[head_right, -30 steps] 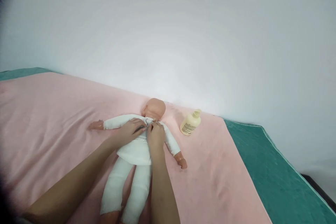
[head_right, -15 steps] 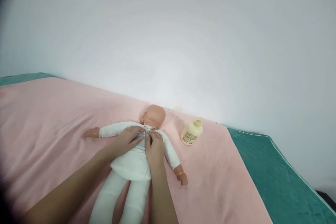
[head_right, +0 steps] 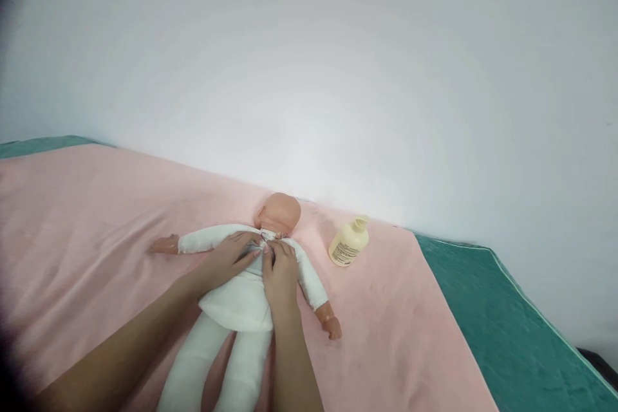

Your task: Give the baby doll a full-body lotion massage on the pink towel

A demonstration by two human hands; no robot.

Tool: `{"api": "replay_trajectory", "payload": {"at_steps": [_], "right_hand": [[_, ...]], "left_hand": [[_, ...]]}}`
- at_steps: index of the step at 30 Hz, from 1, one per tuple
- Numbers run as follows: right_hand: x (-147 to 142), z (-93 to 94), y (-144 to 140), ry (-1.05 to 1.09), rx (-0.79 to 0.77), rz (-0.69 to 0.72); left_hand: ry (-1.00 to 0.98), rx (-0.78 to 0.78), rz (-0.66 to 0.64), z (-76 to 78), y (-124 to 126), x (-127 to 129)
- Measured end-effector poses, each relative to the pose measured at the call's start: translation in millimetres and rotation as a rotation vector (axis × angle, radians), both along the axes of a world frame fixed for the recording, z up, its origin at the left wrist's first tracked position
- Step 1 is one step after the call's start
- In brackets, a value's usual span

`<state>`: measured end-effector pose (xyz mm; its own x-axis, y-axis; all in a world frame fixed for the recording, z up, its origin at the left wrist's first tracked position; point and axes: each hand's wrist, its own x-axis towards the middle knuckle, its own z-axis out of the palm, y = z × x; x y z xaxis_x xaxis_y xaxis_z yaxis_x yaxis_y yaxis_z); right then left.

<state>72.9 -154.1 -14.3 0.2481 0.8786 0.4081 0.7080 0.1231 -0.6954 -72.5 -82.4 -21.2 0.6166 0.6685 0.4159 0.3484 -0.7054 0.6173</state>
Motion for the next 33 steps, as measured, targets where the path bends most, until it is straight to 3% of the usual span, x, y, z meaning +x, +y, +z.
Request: {"api": "replay_trajectory", "payload": {"at_steps": [10,23,29,33], "right_hand": [[0,-1.1,-1,0.006,0.027,-0.015],[1,-7.0,3,-0.069,-0.060,-0.027],[4,-0.3,-1,0.030,-0.042,0.010],[11,15.5,-11,0.070,0.017,0.012]], "left_hand": [[-0.020,0.037,0.004,-5.4,4,0],[-0.019,0.033,0.010,-7.4,4,0],[-0.036,-0.004,-0.002,-1.6,1,0],[-0.041,-0.056,-0.002,12.2,-2,-5]]}}
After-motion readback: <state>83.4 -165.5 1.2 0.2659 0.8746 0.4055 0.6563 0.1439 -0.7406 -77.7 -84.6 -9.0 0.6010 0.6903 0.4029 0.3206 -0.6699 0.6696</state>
